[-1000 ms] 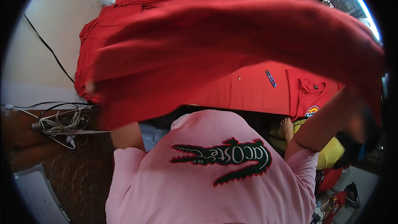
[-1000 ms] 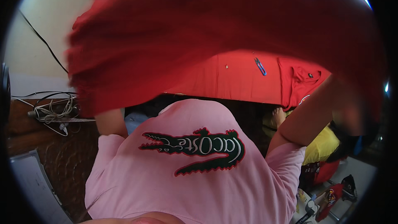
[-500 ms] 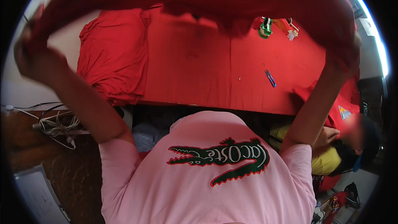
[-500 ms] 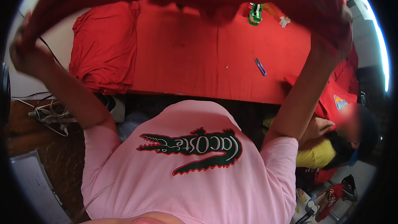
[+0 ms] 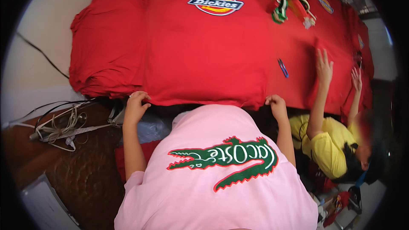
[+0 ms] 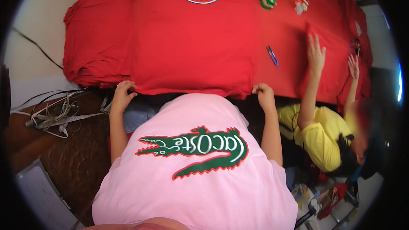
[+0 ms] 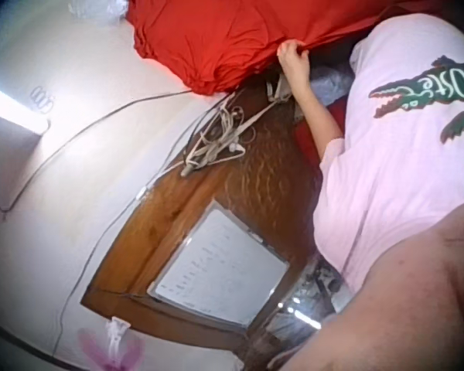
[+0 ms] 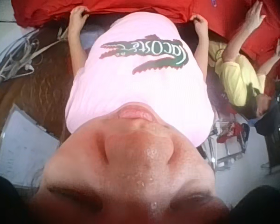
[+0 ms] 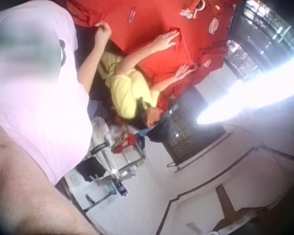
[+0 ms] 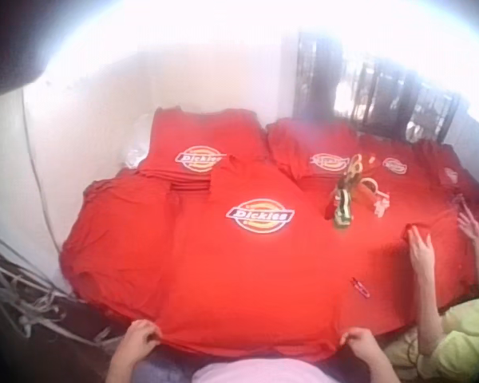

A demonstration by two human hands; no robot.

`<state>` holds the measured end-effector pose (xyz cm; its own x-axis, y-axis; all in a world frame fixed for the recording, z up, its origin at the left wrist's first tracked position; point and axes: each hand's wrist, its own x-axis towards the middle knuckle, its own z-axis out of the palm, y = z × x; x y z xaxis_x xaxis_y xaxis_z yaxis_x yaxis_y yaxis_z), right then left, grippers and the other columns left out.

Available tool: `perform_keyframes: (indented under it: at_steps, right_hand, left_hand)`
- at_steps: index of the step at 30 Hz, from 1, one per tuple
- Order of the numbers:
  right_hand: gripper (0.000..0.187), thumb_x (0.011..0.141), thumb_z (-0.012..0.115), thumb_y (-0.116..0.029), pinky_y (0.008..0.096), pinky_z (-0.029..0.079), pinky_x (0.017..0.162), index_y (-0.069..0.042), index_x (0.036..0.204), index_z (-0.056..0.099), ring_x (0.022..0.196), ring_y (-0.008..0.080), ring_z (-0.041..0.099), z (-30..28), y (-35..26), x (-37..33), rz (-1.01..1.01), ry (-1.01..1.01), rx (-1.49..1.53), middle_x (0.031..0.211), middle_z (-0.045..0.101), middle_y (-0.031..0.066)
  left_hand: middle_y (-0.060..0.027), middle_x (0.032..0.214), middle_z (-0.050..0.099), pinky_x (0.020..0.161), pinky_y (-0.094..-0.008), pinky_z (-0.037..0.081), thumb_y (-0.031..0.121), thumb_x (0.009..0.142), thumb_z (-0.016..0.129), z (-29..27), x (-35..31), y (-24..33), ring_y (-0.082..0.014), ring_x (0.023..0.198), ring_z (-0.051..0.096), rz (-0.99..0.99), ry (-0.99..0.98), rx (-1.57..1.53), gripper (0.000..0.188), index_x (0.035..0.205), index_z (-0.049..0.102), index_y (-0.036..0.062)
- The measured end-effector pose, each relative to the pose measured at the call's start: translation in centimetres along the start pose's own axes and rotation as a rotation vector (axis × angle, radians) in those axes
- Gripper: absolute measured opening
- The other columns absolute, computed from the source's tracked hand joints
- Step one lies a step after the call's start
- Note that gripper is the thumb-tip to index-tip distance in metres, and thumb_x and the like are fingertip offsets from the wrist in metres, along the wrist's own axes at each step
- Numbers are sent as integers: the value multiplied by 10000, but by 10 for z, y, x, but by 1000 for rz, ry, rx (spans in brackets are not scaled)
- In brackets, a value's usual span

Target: The person picks up, unfolds, and aligns red t-shirts on a large stack, then uses a pen to write on small white tags attached to the collars.

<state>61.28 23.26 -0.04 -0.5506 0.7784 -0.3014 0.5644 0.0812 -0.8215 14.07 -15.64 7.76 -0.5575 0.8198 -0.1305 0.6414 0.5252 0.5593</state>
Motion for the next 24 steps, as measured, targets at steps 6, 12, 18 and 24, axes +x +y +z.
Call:
perform_keyframes:
  at_steps: [6, 12, 18, 24]
  right_hand:
    - [81, 919, 612, -9, 302, 527, 679, 12, 928, 690, 723, 158, 665, 6, 22, 12, 92, 305, 126, 799, 687, 86]
    - [265, 884, 769, -240, 373, 516, 669, 10, 919, 690, 699, 226, 652, 39, -27, 44, 158, 301, -161, 785, 657, 127]
    - [352, 826, 813, -278, 410, 438, 607, 22, 808, 631, 592, 248, 523, 35, -14, 29, 80, 26, -270, 646, 551, 156]
    - [289, 744, 895, -203, 291, 488, 555, -42, 685, 662, 567, 117, 603, 12, -6, -36, 533, -552, -152, 626, 652, 53]
  left_hand:
    - [-138, 1068, 702, 927, -396, 508, 178, 817, 830, 32, 17, -50, -296, 1023, 673, -184, 205, -101, 281, 1033, 731, 27]
    - [-150, 990, 678, 871, -406, 513, 365, 805, 860, 62, 72, -57, -277, 934, 666, -392, 361, 67, 403, 981, 759, 16]
    - [-183, 960, 687, 900, -437, 498, 369, 780, 858, 58, 50, -77, -343, 945, 666, -426, 170, 107, 395, 855, 714, 9]
    - [-213, 834, 726, 776, -441, 543, 299, 718, 886, 10, -19, -72, -351, 829, 722, -721, -451, 173, 352, 817, 716, 7]
